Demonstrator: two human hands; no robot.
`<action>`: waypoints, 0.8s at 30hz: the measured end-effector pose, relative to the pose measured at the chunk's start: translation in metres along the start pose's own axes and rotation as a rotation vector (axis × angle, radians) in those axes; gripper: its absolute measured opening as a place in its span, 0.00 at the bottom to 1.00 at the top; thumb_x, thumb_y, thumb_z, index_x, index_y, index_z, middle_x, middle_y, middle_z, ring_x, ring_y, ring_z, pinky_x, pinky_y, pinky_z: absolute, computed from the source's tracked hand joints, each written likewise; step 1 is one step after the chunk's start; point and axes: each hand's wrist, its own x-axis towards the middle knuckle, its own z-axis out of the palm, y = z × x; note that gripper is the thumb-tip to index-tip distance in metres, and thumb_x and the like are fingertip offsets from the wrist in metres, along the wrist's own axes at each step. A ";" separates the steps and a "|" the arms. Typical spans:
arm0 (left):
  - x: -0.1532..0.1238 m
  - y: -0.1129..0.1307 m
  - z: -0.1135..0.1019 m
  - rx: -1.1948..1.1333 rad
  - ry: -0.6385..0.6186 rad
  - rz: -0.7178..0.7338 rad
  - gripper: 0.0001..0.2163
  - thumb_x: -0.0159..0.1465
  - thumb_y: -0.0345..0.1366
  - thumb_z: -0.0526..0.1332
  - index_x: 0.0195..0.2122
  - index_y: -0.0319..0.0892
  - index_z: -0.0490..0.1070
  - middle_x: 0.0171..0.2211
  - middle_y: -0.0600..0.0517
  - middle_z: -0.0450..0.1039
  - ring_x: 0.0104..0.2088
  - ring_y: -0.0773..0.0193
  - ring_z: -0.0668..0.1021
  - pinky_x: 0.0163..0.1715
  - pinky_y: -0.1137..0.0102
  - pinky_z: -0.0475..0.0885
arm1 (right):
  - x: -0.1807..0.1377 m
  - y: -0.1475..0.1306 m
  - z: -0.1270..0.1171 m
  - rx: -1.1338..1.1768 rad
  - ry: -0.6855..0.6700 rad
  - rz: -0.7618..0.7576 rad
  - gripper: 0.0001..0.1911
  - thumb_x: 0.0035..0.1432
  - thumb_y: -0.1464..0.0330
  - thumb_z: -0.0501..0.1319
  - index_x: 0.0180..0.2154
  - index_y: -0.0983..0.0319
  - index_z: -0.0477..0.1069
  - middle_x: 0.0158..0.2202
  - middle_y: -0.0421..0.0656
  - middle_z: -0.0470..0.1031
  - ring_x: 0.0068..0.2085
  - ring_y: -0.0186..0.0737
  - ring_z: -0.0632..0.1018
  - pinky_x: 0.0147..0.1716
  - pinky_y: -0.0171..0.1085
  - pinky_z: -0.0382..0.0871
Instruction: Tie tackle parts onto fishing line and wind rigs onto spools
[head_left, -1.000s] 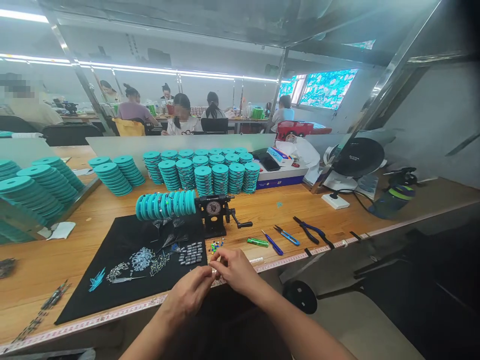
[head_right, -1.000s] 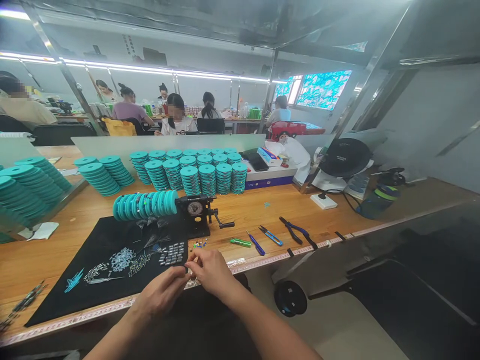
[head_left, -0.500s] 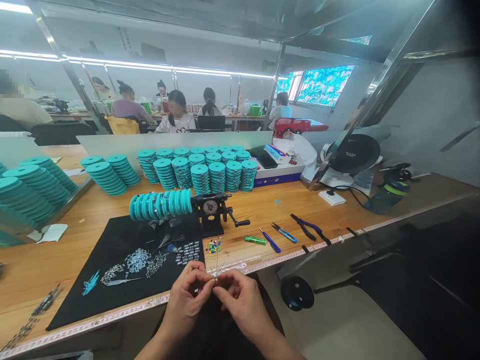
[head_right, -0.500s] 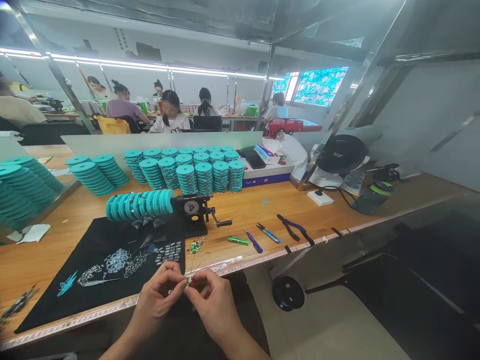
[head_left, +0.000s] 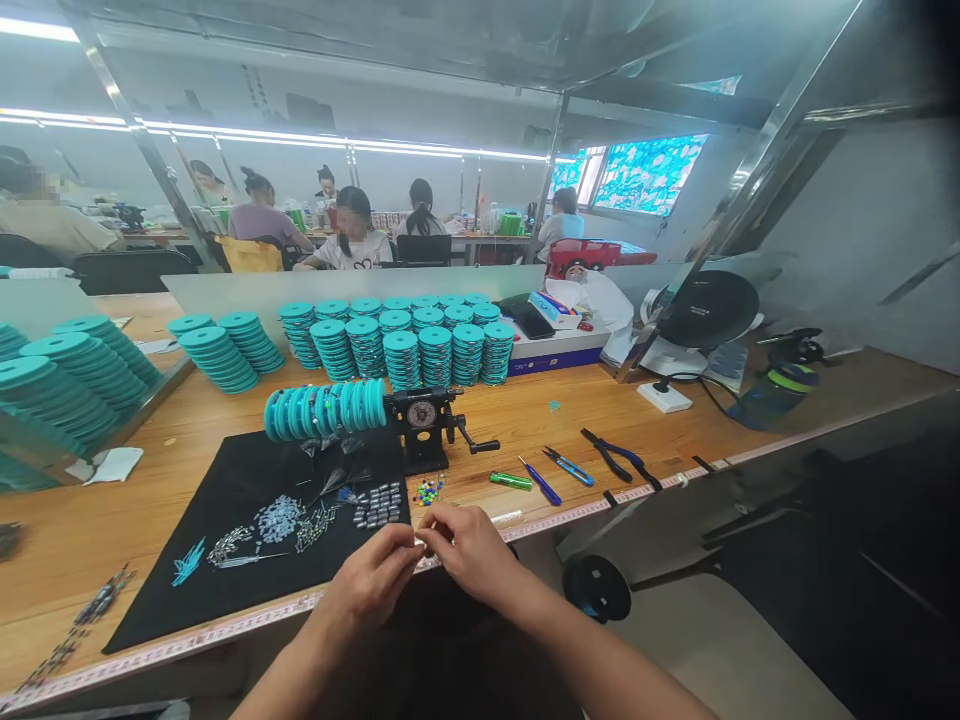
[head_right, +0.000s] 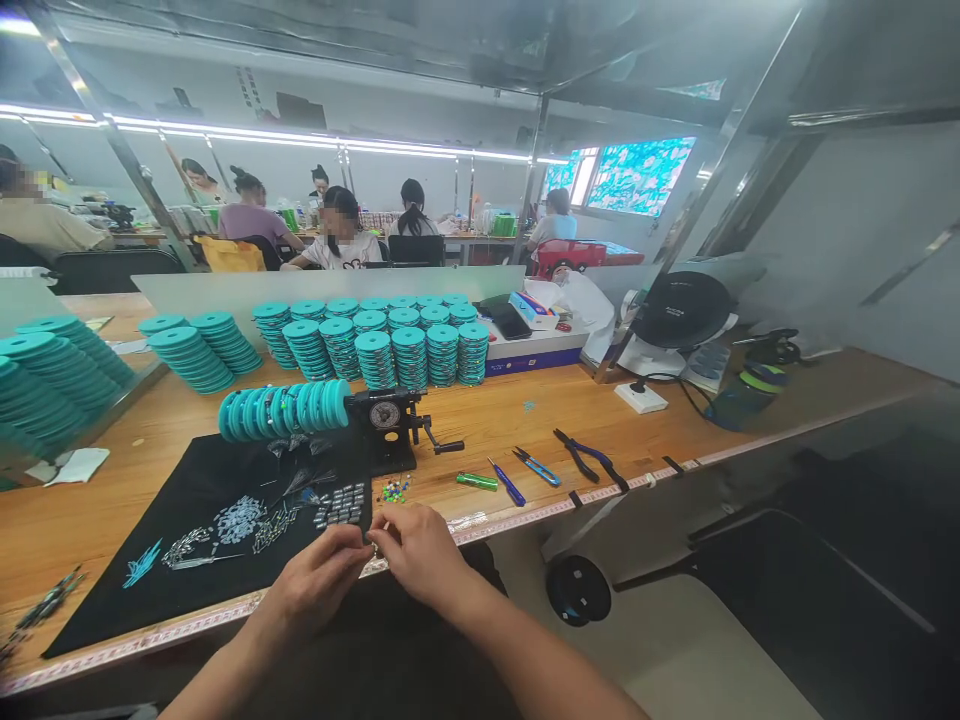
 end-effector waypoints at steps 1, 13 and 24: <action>0.000 -0.002 0.000 -0.005 -0.027 0.017 0.10 0.66 0.27 0.55 0.40 0.45 0.75 0.36 0.50 0.73 0.36 0.63 0.78 0.39 0.70 0.75 | 0.009 0.005 0.000 0.015 -0.035 0.004 0.06 0.63 0.71 0.59 0.33 0.61 0.74 0.24 0.37 0.76 0.26 0.33 0.76 0.28 0.30 0.64; -0.005 0.016 0.016 -0.122 0.147 -0.297 0.06 0.65 0.33 0.60 0.30 0.42 0.72 0.34 0.51 0.65 0.31 0.66 0.74 0.26 0.75 0.71 | -0.027 -0.015 0.001 0.032 0.479 0.106 0.11 0.64 0.65 0.58 0.30 0.61 0.72 0.30 0.43 0.76 0.34 0.40 0.75 0.36 0.38 0.67; -0.003 0.018 0.011 -0.170 0.109 -0.267 0.04 0.65 0.32 0.61 0.34 0.44 0.75 0.35 0.51 0.67 0.34 0.65 0.74 0.32 0.73 0.73 | -0.052 -0.011 0.022 -0.101 0.292 -0.164 0.11 0.65 0.73 0.53 0.37 0.62 0.73 0.38 0.48 0.76 0.39 0.43 0.75 0.39 0.40 0.66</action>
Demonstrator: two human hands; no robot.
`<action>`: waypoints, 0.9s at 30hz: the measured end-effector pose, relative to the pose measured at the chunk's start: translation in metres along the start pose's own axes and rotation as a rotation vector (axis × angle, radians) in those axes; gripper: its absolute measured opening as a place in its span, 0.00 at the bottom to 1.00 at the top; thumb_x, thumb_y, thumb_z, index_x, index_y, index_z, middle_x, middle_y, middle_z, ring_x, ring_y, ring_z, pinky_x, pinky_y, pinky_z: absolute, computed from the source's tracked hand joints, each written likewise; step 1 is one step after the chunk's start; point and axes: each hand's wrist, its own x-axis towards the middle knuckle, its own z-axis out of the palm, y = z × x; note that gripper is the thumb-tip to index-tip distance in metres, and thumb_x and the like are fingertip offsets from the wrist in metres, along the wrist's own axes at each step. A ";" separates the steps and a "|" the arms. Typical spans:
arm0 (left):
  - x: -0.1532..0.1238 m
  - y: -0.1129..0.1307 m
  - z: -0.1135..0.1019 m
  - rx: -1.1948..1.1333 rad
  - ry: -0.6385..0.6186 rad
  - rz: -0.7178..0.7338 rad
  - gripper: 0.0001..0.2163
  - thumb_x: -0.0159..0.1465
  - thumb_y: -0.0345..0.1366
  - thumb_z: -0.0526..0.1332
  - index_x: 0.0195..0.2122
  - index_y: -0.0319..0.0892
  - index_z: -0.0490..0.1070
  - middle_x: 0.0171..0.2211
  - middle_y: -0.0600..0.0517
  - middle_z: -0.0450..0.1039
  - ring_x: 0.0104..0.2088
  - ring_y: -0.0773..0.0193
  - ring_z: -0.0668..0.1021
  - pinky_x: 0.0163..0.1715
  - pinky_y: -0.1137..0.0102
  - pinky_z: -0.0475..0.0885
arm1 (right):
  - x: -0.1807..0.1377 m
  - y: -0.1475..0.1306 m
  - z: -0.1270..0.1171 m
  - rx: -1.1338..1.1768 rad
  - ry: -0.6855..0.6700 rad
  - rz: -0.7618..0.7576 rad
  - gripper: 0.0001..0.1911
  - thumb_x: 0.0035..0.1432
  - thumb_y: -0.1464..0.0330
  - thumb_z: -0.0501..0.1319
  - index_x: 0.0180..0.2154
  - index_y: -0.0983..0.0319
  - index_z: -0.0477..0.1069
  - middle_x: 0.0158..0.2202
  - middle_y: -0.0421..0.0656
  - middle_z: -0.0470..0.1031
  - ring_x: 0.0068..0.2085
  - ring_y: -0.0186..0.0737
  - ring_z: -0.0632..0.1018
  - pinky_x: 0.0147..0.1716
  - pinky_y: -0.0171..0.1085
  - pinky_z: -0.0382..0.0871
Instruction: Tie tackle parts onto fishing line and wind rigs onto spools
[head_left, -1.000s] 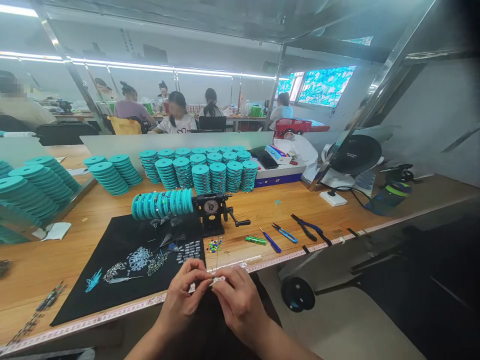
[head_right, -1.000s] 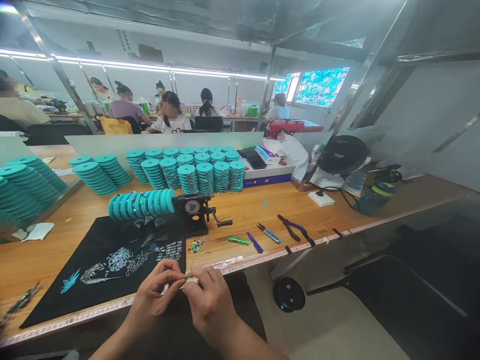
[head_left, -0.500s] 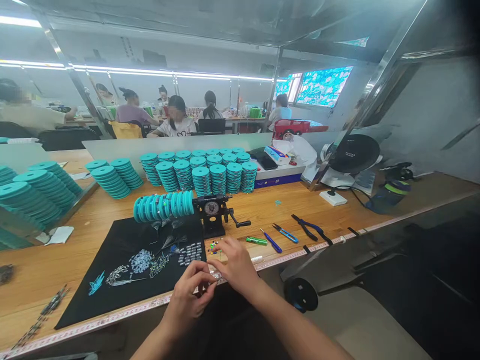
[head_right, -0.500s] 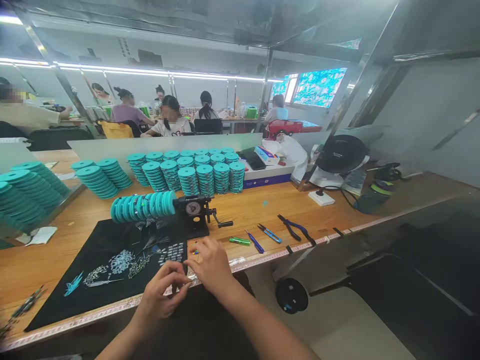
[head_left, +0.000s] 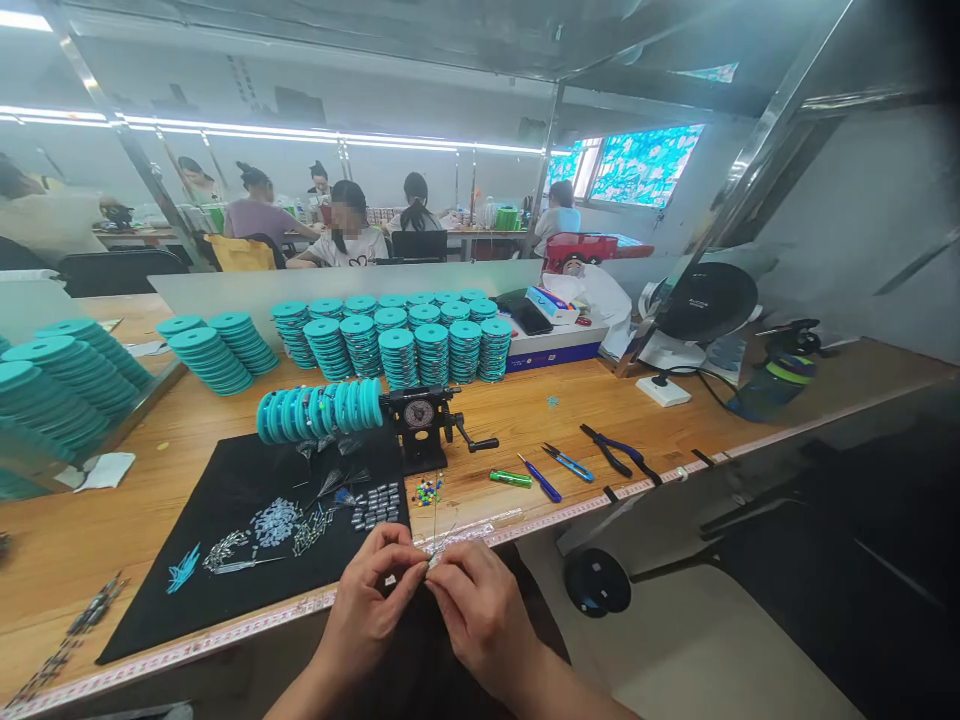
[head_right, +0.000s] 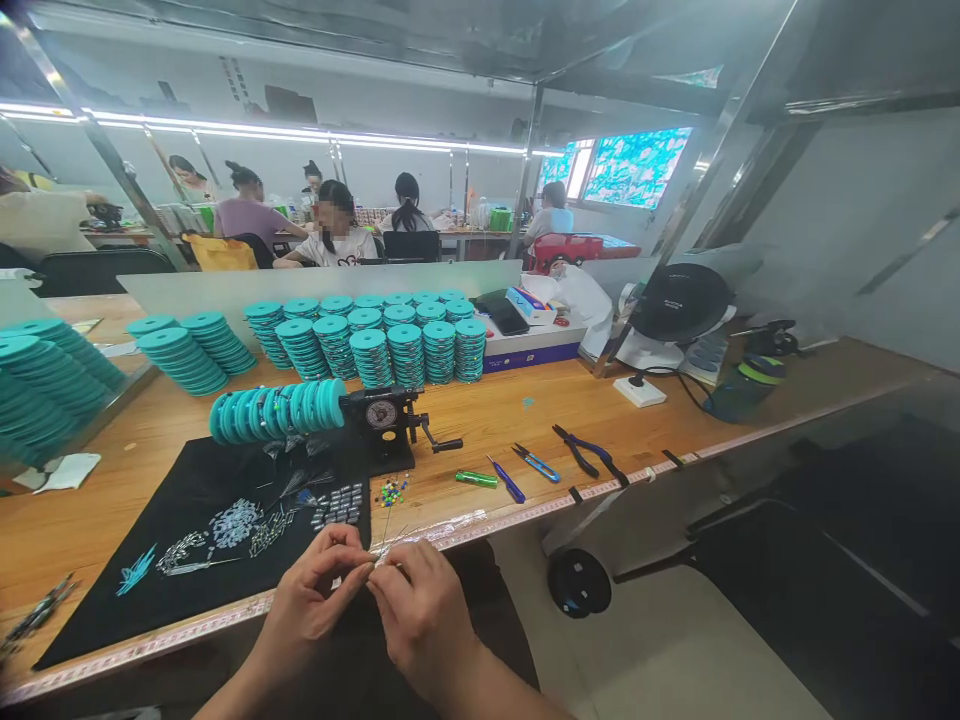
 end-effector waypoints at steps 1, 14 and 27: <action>0.000 -0.001 -0.002 0.049 -0.009 0.055 0.04 0.65 0.31 0.60 0.34 0.43 0.75 0.35 0.51 0.67 0.34 0.65 0.75 0.31 0.73 0.73 | 0.005 0.001 -0.002 -0.024 -0.026 -0.036 0.11 0.65 0.73 0.52 0.37 0.62 0.74 0.40 0.49 0.76 0.40 0.44 0.74 0.41 0.41 0.66; 0.009 -0.004 0.000 0.127 -0.015 0.167 0.08 0.65 0.26 0.57 0.34 0.43 0.74 0.34 0.51 0.67 0.28 0.67 0.74 0.29 0.72 0.73 | 0.074 0.029 -0.003 0.102 -0.225 0.230 0.03 0.53 0.69 0.68 0.29 0.61 0.76 0.25 0.37 0.77 0.26 0.34 0.74 0.26 0.31 0.61; 0.001 0.001 0.001 -0.108 0.045 -0.094 0.06 0.64 0.36 0.62 0.31 0.43 0.76 0.34 0.51 0.67 0.35 0.63 0.74 0.34 0.71 0.72 | 0.004 -0.009 -0.006 0.186 -0.073 0.232 0.08 0.65 0.71 0.56 0.35 0.62 0.73 0.31 0.43 0.75 0.33 0.38 0.75 0.34 0.34 0.67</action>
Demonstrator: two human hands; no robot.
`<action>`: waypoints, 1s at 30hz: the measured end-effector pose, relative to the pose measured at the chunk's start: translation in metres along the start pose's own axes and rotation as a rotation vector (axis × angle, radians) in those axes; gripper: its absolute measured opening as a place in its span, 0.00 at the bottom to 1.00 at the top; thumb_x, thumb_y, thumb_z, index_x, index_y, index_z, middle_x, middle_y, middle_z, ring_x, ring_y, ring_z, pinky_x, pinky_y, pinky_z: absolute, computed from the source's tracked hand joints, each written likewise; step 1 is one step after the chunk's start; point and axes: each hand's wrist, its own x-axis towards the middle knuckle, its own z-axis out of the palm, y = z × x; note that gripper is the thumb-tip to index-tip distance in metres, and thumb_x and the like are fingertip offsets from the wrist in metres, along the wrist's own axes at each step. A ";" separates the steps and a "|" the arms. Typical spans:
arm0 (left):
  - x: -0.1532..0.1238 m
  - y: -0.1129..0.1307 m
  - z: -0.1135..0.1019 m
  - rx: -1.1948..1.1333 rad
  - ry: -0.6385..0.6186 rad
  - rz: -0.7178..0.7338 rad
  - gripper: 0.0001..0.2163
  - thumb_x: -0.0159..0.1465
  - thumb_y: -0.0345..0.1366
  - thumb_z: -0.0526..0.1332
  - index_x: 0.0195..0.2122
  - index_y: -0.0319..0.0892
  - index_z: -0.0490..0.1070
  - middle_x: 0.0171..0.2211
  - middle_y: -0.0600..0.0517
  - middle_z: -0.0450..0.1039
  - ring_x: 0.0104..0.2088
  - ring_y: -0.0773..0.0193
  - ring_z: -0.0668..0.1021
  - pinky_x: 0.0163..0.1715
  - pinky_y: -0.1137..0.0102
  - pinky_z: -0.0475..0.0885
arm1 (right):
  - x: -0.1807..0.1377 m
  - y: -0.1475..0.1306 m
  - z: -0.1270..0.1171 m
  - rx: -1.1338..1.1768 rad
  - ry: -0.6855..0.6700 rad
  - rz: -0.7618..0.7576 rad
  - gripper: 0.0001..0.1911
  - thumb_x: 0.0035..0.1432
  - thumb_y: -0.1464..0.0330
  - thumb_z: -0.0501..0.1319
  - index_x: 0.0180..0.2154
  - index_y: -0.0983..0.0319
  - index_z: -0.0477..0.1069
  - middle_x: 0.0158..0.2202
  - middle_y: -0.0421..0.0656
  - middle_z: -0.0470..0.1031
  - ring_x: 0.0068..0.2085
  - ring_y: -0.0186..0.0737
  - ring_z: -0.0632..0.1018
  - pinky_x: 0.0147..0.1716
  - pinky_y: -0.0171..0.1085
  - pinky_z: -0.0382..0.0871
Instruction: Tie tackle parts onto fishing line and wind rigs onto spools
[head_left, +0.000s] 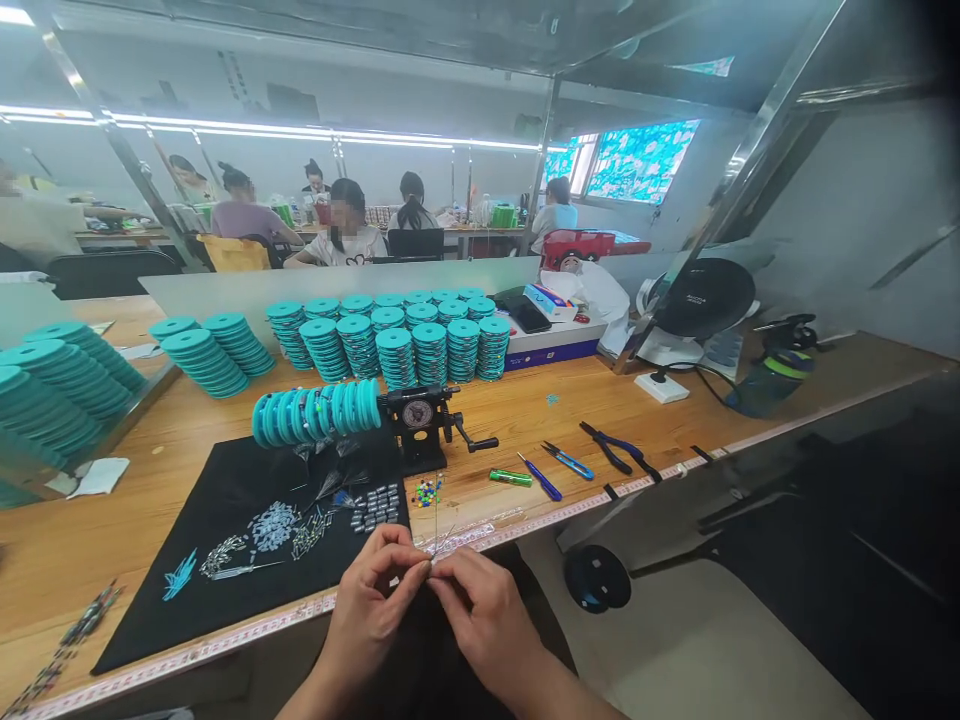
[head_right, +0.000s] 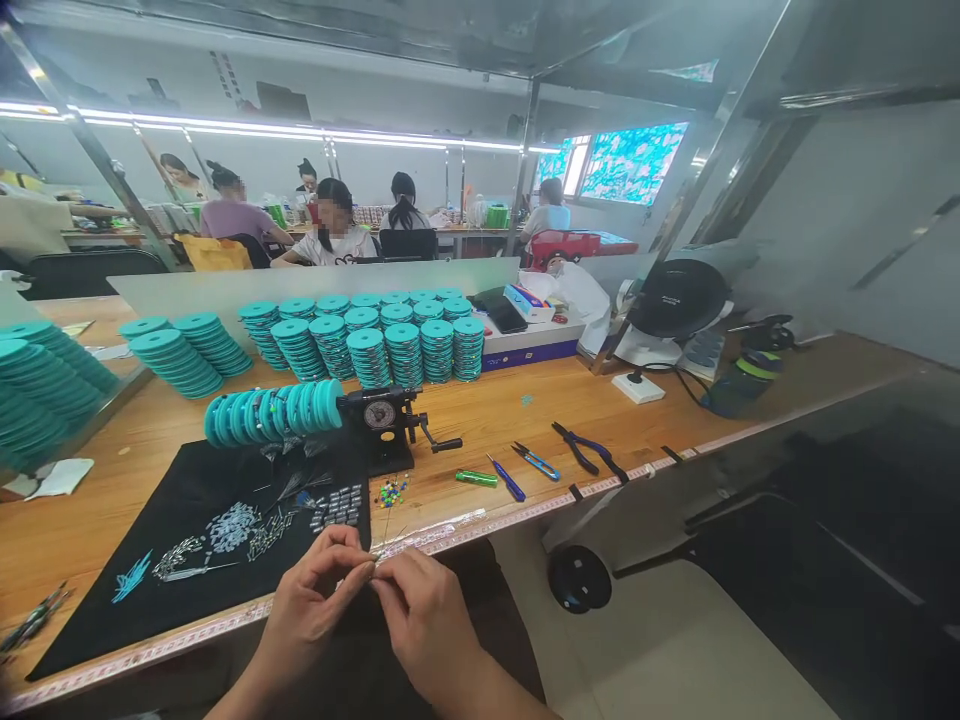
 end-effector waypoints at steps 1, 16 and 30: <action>0.000 0.000 -0.001 0.028 -0.009 0.030 0.05 0.64 0.35 0.62 0.32 0.43 0.76 0.34 0.51 0.67 0.34 0.63 0.74 0.33 0.71 0.72 | 0.001 0.000 -0.001 -0.089 0.039 -0.097 0.09 0.65 0.73 0.54 0.36 0.62 0.73 0.35 0.45 0.75 0.36 0.40 0.75 0.37 0.36 0.67; -0.001 -0.011 0.003 0.305 -0.036 0.348 0.09 0.66 0.27 0.56 0.39 0.43 0.74 0.36 0.48 0.72 0.35 0.61 0.78 0.36 0.68 0.77 | 0.082 0.020 -0.004 -0.036 -0.309 0.062 0.04 0.52 0.73 0.66 0.26 0.61 0.74 0.20 0.35 0.72 0.24 0.33 0.74 0.25 0.29 0.62; 0.002 0.008 0.001 0.000 0.029 -0.030 0.07 0.63 0.37 0.62 0.29 0.43 0.75 0.34 0.50 0.67 0.35 0.62 0.75 0.34 0.71 0.72 | -0.002 0.002 0.006 0.251 -0.048 0.192 0.06 0.63 0.68 0.59 0.35 0.61 0.73 0.28 0.41 0.76 0.29 0.38 0.77 0.30 0.34 0.70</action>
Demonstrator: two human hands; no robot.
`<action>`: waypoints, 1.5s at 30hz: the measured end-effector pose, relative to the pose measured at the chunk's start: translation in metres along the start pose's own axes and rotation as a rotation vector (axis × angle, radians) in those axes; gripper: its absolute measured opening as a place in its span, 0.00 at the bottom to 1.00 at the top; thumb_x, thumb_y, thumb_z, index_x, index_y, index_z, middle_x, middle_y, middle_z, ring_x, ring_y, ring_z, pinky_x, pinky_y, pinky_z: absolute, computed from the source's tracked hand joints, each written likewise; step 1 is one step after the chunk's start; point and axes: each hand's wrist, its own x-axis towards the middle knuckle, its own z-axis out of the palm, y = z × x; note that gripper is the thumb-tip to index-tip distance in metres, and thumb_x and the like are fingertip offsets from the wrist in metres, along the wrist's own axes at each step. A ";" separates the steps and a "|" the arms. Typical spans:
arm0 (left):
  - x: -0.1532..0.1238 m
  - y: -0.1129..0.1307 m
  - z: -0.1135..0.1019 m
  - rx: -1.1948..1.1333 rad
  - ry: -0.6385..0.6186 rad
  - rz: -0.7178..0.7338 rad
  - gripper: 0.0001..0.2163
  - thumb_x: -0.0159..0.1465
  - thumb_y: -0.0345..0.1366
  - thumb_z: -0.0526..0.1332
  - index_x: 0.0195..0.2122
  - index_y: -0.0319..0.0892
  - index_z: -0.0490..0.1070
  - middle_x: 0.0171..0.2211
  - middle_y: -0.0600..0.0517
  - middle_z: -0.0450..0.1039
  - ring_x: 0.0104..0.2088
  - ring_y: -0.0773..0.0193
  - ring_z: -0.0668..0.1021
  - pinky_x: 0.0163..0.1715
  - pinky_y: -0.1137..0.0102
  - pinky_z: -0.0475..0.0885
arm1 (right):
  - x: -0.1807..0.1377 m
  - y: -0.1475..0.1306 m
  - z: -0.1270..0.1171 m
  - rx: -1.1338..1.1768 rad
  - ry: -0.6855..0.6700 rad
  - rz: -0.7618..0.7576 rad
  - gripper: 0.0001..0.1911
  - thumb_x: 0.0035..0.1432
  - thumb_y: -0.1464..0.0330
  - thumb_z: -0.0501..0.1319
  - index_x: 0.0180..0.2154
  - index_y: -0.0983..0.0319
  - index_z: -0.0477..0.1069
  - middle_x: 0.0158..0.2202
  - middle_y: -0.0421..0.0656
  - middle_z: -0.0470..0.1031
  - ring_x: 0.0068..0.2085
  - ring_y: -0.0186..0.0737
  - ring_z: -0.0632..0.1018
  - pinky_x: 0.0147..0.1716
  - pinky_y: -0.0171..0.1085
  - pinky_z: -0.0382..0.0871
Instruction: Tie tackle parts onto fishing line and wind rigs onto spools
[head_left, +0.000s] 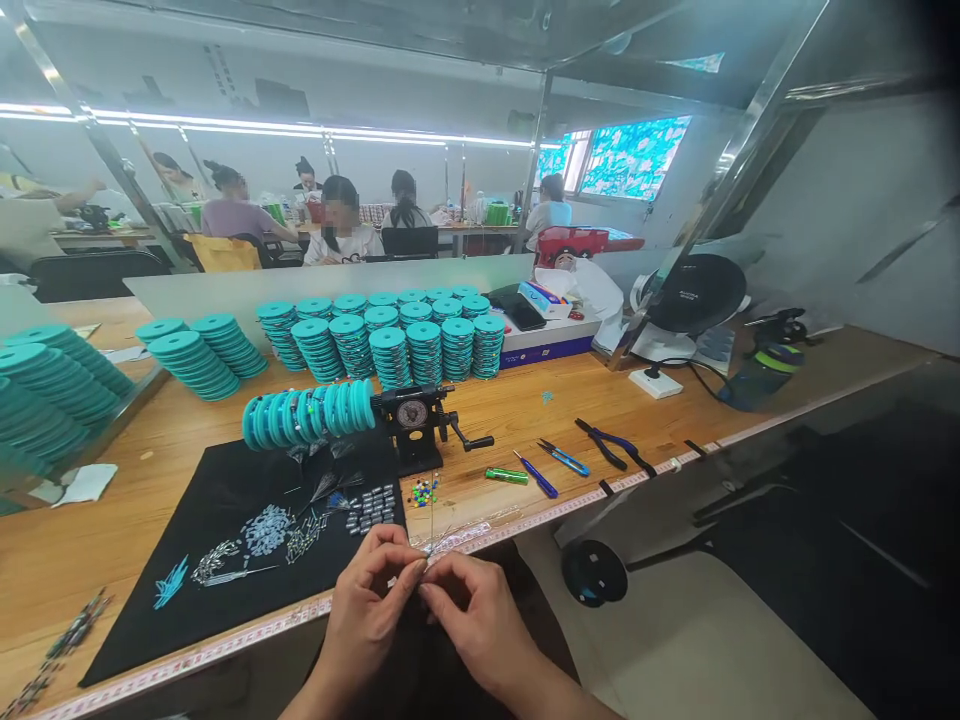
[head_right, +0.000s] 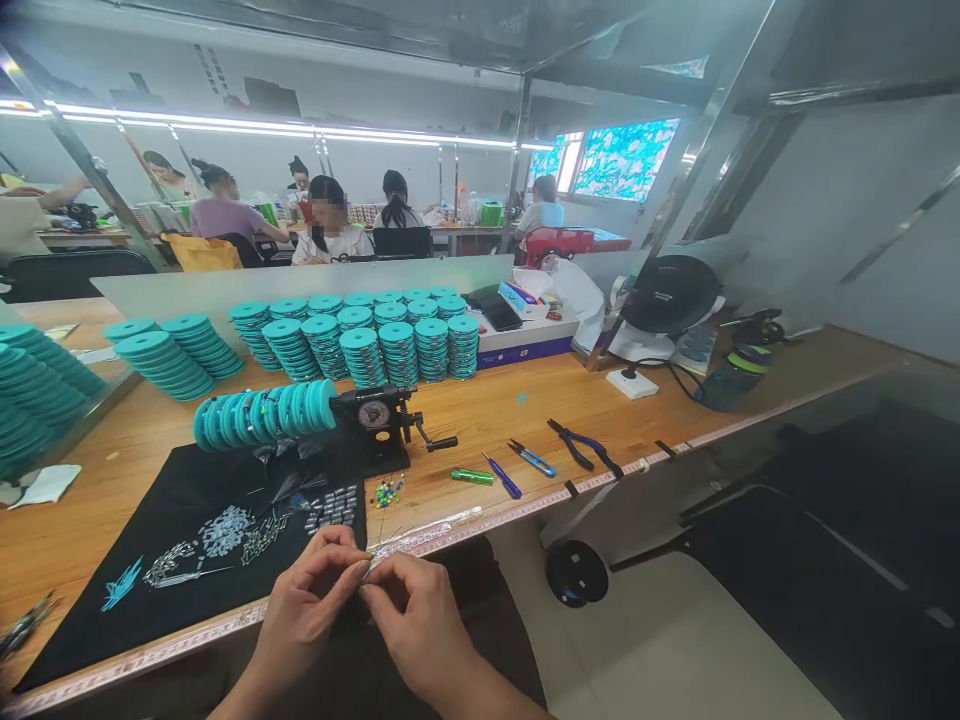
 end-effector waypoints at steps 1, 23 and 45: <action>0.000 0.000 -0.001 0.016 -0.002 0.018 0.07 0.64 0.36 0.62 0.29 0.43 0.75 0.34 0.50 0.68 0.35 0.62 0.75 0.33 0.71 0.72 | 0.000 -0.001 0.000 -0.116 0.052 -0.123 0.07 0.64 0.70 0.57 0.34 0.61 0.73 0.30 0.42 0.75 0.32 0.39 0.76 0.33 0.36 0.70; 0.001 -0.004 -0.007 0.004 -0.050 -0.022 0.07 0.63 0.37 0.62 0.30 0.43 0.77 0.33 0.50 0.68 0.35 0.62 0.74 0.35 0.70 0.71 | 0.044 -0.018 -0.024 -0.280 0.235 -0.216 0.07 0.62 0.68 0.59 0.32 0.61 0.73 0.34 0.44 0.75 0.37 0.41 0.73 0.39 0.38 0.65; 0.002 -0.010 -0.010 -0.067 -0.062 -0.013 0.06 0.63 0.36 0.63 0.30 0.43 0.78 0.33 0.50 0.68 0.35 0.62 0.74 0.36 0.70 0.70 | 0.021 -0.010 -0.020 -0.519 0.000 -0.516 0.10 0.65 0.74 0.53 0.39 0.61 0.74 0.43 0.48 0.76 0.42 0.44 0.74 0.42 0.41 0.66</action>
